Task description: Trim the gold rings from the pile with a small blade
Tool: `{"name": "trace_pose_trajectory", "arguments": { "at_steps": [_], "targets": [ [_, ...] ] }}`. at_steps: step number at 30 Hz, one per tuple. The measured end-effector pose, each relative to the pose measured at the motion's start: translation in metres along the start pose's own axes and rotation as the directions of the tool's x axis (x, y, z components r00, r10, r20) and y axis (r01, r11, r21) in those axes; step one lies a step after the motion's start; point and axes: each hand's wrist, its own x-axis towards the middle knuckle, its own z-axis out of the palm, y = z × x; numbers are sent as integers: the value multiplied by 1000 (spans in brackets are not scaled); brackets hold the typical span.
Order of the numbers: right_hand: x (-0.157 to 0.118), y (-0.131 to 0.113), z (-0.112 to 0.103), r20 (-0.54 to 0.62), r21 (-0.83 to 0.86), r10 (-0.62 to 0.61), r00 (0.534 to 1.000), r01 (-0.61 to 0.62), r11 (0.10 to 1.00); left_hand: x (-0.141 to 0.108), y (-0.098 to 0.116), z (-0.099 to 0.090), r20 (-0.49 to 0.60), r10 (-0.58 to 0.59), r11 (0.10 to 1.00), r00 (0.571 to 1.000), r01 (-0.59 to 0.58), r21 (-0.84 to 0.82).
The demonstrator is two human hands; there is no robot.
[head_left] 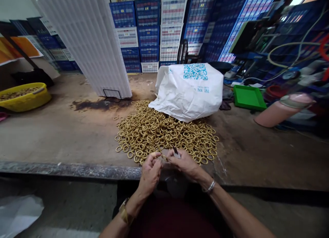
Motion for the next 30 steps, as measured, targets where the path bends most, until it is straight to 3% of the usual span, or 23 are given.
{"name": "trace_pose_trajectory", "arguments": {
  "at_steps": [5,9,12,14,16,19,22,27,30],
  "targets": [
    [-4,8,1,97,229,58,994,-79,970,3,-5,1,-11,93,989,996,-91,115],
    [-3,10,5,64,206,69,996,-81,975,2,-5,0,-41,295,909,955,-267,321],
    [-3,8,10,37,143,92,995,-96,985,0,-4,2,-6,364,854,931,-331,400],
    [-2,7,12,-1,110,112,994,-111,988,-1,-3,4,6,303,890,953,-285,357],
    [0,7,11,-50,56,110,993,-107,993,-2,-2,5,31,158,952,987,-161,261],
    [1,9,10,-89,-61,31,996,-37,997,-3,-2,5,101,-13,989,995,-2,150],
    [1,10,10,-83,-81,-23,996,16,997,-3,-4,4,140,-50,996,989,40,75],
    [-1,9,11,-55,30,24,998,-22,999,-4,-8,4,126,-46,999,991,49,-17],
    [-1,10,10,-139,-52,25,990,-33,998,-5,-7,5,118,-51,997,992,57,-52]
  ]
}}
